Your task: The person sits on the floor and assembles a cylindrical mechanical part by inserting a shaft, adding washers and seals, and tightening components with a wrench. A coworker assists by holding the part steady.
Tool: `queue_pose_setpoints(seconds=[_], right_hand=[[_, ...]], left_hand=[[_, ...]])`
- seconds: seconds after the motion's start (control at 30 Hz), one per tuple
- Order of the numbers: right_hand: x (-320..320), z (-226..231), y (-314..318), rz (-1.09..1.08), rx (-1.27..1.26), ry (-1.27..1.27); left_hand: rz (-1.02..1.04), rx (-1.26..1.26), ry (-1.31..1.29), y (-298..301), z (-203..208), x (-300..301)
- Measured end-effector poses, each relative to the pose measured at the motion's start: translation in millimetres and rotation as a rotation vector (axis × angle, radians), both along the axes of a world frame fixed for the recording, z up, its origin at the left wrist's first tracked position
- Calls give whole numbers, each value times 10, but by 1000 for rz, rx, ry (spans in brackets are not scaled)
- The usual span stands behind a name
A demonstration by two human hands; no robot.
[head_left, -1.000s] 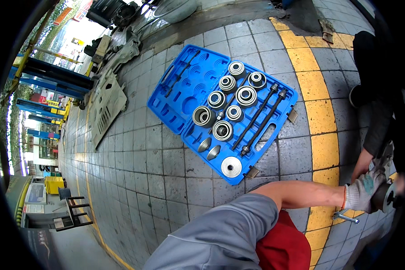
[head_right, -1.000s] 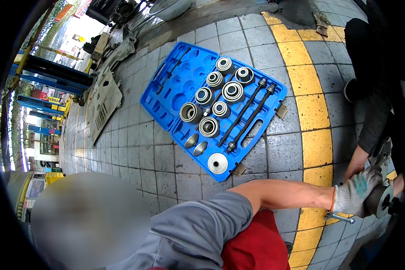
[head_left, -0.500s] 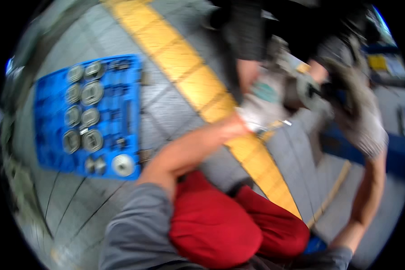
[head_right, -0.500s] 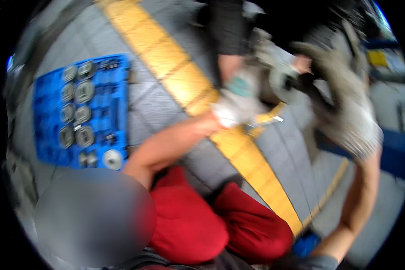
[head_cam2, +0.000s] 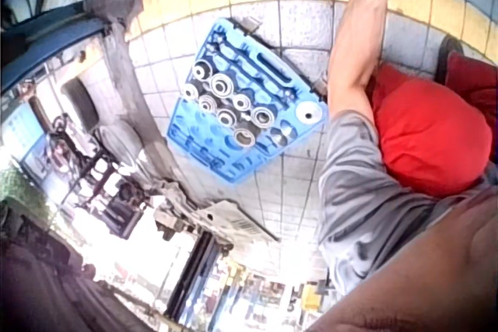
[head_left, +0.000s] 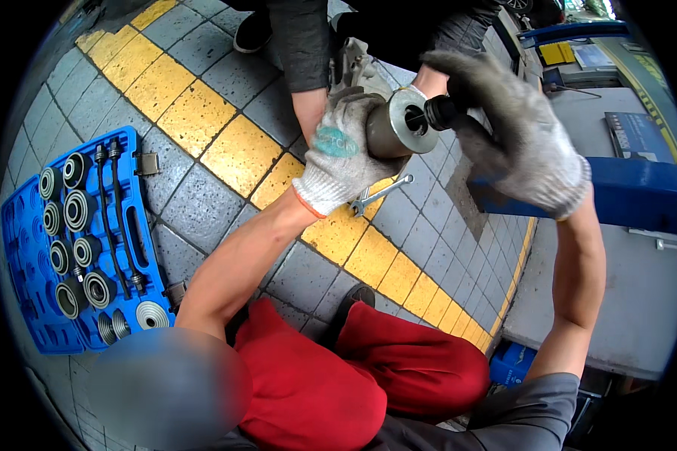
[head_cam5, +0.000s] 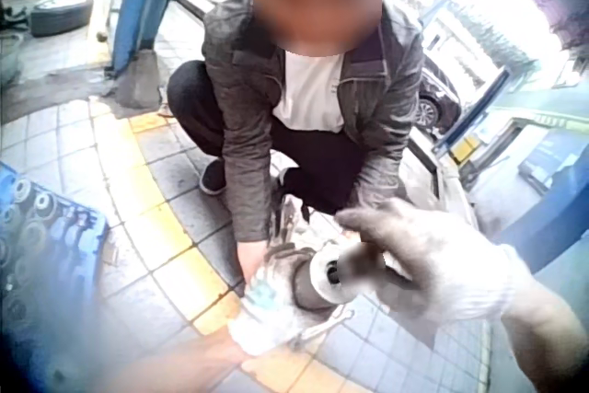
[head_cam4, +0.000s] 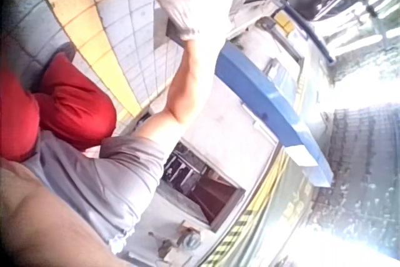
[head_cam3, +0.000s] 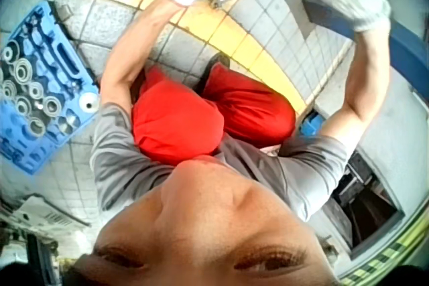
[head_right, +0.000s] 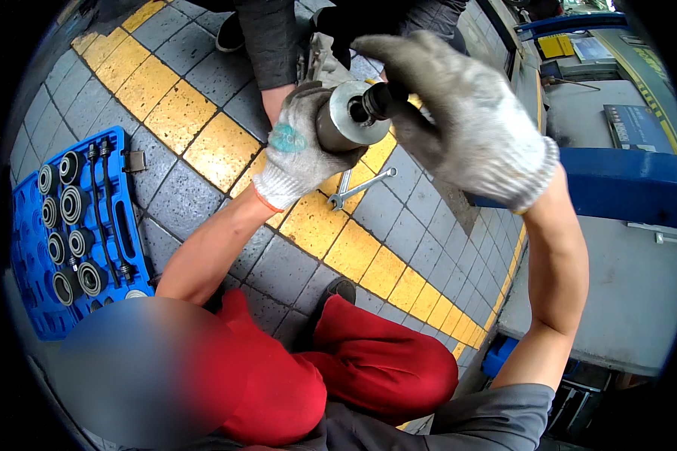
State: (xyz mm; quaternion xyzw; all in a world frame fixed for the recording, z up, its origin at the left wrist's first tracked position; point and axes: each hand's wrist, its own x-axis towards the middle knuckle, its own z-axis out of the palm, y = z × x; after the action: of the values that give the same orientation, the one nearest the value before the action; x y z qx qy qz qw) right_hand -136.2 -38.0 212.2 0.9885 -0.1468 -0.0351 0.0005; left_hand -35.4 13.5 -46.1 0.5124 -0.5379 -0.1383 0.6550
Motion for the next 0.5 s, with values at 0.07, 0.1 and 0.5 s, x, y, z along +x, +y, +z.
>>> queue_pose_setpoints(seconds=[0.07,0.1,0.5], right_hand=[[-51,-31,-63,-116,-89,-10],[-67,-9,-103,-193,-114,-15],[9,-106,-16,66,-117,-7]], left_hand=[[2,2,-5,-22,2,4],[7,10,-11,-19,3,16],[-17,85,8,46,22,10]])
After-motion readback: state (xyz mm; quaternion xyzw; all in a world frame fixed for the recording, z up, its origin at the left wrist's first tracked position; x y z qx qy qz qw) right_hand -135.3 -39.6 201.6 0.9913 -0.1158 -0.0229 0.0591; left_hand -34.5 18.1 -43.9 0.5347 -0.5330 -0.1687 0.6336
